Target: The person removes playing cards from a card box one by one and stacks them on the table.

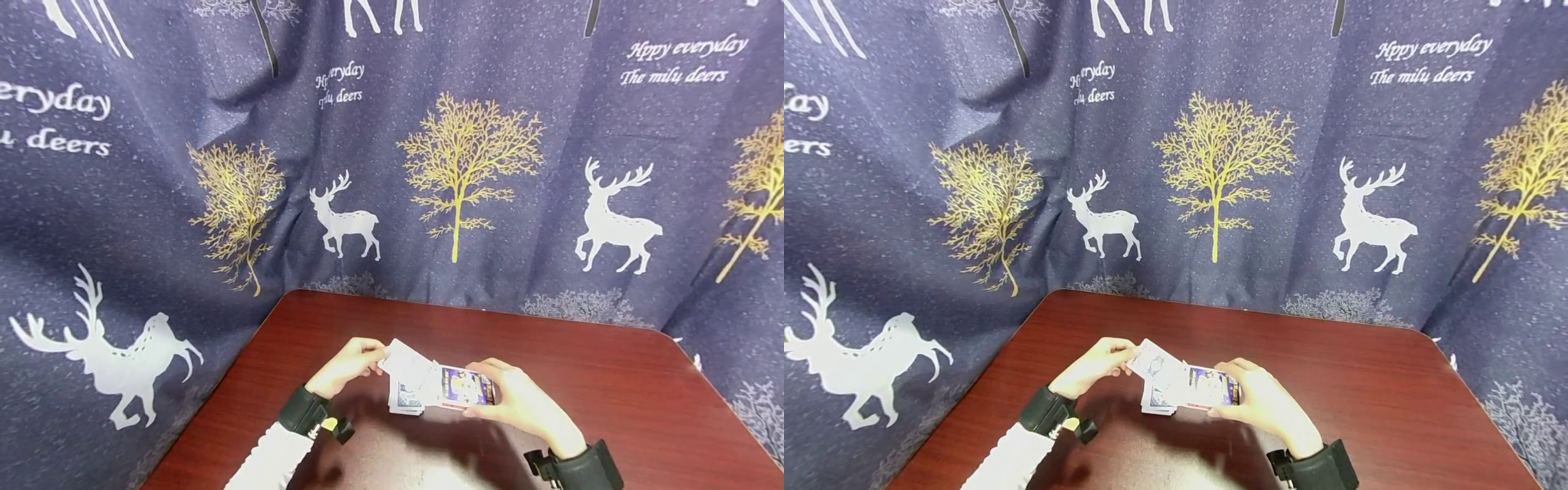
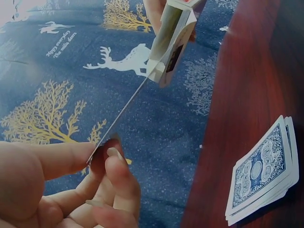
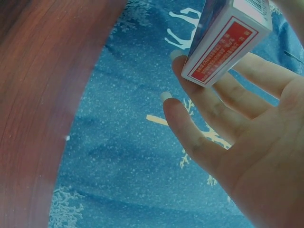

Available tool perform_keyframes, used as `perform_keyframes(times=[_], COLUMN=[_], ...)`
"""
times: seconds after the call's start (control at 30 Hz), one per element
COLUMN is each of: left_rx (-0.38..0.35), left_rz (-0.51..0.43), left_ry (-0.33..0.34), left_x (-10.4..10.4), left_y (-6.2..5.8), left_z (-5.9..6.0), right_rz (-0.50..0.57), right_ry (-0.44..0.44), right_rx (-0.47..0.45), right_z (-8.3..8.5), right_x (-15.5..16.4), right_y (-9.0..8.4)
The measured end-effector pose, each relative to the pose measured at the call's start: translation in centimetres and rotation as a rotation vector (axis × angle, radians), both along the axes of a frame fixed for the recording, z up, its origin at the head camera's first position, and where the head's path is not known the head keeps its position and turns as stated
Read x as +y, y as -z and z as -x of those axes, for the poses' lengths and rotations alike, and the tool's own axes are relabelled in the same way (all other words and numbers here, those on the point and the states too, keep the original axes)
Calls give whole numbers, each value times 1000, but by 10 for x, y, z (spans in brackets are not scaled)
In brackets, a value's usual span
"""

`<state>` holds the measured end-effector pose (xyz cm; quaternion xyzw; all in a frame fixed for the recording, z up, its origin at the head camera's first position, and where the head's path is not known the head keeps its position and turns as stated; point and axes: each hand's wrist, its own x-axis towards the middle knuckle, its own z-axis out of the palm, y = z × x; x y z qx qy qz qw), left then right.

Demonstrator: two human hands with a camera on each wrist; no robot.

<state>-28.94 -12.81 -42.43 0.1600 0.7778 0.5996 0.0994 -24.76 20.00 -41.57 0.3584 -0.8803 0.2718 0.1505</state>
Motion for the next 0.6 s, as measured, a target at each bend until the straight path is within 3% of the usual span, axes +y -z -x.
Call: perform_keyframes(times=[0.17, 0.3, 0.43, 0.6], left_rx=[-69, -62, -40, -38], left_rz=[-24, -17, 58, 206], left_ry=[-33, -76, -105, -54], left_x=[-2, -6, -10, -8], left_y=[2, 2, 4, 17], left_z=[5, 13, 24, 40], right_rz=[14, 7, 8, 27], right_ry=[-6, 0, 10, 28], right_rx=[-8, -14, -8, 2], right_z=[-1, 0, 2, 2], right_x=[0, 1, 3, 9], right_y=[-1, -2, -3, -4])
